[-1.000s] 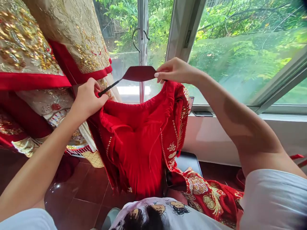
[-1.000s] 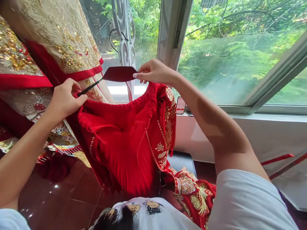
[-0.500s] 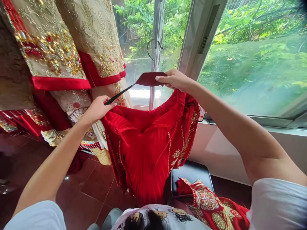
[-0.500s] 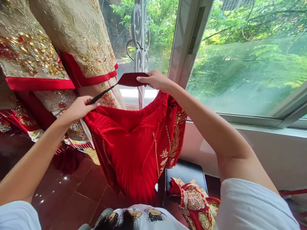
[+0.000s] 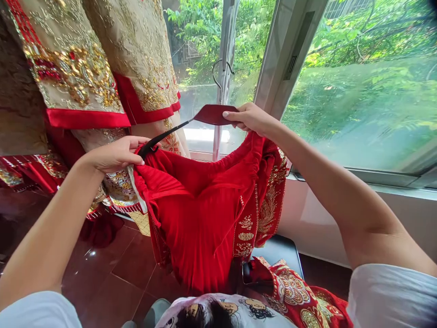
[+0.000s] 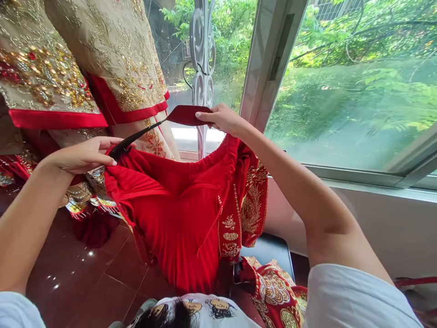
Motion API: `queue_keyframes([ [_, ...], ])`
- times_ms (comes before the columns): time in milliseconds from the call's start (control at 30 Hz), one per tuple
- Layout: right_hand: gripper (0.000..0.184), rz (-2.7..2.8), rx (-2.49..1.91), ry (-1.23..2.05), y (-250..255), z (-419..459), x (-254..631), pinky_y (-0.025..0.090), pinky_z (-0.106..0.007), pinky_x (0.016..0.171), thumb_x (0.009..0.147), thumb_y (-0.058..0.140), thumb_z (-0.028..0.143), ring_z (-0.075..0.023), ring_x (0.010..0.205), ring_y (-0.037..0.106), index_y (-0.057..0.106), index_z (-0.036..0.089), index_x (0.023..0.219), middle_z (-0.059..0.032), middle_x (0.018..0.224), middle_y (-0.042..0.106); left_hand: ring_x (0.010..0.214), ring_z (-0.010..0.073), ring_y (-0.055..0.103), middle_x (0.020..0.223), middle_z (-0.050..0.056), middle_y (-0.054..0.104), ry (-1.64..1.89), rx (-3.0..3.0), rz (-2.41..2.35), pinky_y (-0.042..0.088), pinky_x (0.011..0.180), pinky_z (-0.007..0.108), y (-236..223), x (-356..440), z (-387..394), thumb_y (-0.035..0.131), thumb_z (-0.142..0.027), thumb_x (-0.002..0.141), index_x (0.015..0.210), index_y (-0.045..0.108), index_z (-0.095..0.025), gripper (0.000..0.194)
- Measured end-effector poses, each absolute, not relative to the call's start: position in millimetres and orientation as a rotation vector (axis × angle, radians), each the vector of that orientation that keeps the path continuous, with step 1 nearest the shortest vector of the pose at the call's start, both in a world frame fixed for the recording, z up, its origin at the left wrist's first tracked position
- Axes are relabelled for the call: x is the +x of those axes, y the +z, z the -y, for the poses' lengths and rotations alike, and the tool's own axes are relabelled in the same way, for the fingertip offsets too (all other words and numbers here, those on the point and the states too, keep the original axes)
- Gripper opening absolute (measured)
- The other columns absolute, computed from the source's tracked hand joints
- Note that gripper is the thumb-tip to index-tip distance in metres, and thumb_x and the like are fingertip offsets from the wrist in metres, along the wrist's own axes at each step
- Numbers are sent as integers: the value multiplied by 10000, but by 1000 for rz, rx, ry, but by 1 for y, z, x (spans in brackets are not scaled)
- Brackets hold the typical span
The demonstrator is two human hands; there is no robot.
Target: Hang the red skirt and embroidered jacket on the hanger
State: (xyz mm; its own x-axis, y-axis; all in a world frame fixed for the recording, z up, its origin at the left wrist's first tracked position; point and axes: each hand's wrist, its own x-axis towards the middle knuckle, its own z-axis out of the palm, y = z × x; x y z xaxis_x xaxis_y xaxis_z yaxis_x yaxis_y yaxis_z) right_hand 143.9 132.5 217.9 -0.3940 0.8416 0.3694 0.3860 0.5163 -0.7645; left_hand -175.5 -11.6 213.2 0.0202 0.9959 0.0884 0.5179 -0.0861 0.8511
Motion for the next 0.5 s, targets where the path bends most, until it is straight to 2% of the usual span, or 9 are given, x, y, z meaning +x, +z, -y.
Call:
queue_keyframes([
  [100, 422, 2001, -1004, 760, 219, -132, 146, 159, -249, 353, 817, 668, 481, -55, 412, 212, 398, 216, 630, 64, 430, 305, 1023, 252, 640, 1067, 75, 715, 918, 1706, -1524, 519, 860, 306, 215, -179, 13, 677, -106, 421, 1082, 686, -226, 672],
  [267, 446, 2017, -1019, 785, 219, -132, 147, 151, -257, 343, 778, 681, 550, -62, 401, 214, 413, 221, 639, 69, 413, 292, 983, 257, 631, 1020, 52, 726, 811, 1926, -1677, 497, 876, 351, 212, -185, 3, 513, -96, 477, 1094, 689, -162, 645],
  [367, 452, 2025, -1042, 784, 219, -130, 144, 160, -260, 341, 778, 668, 577, -64, 396, 223, 434, 216, 640, 60, 411, 304, 922, 251, 621, 905, 28, 732, 739, 2142, -1937, 486, 859, 343, 212, -188, 1, 492, -73, 546, 1038, 712, -123, 541],
  [500, 450, 2011, -1042, 808, 218, -125, 138, 149, -254, 337, 790, 663, 564, -56, 390, 209, 428, 214, 633, 62, 406, 292, 755, 181, 587, 783, 17, 695, 769, 2209, -2452, 470, 768, 269, 223, -196, 8, 443, -17, 604, 1007, 733, -97, 502],
])
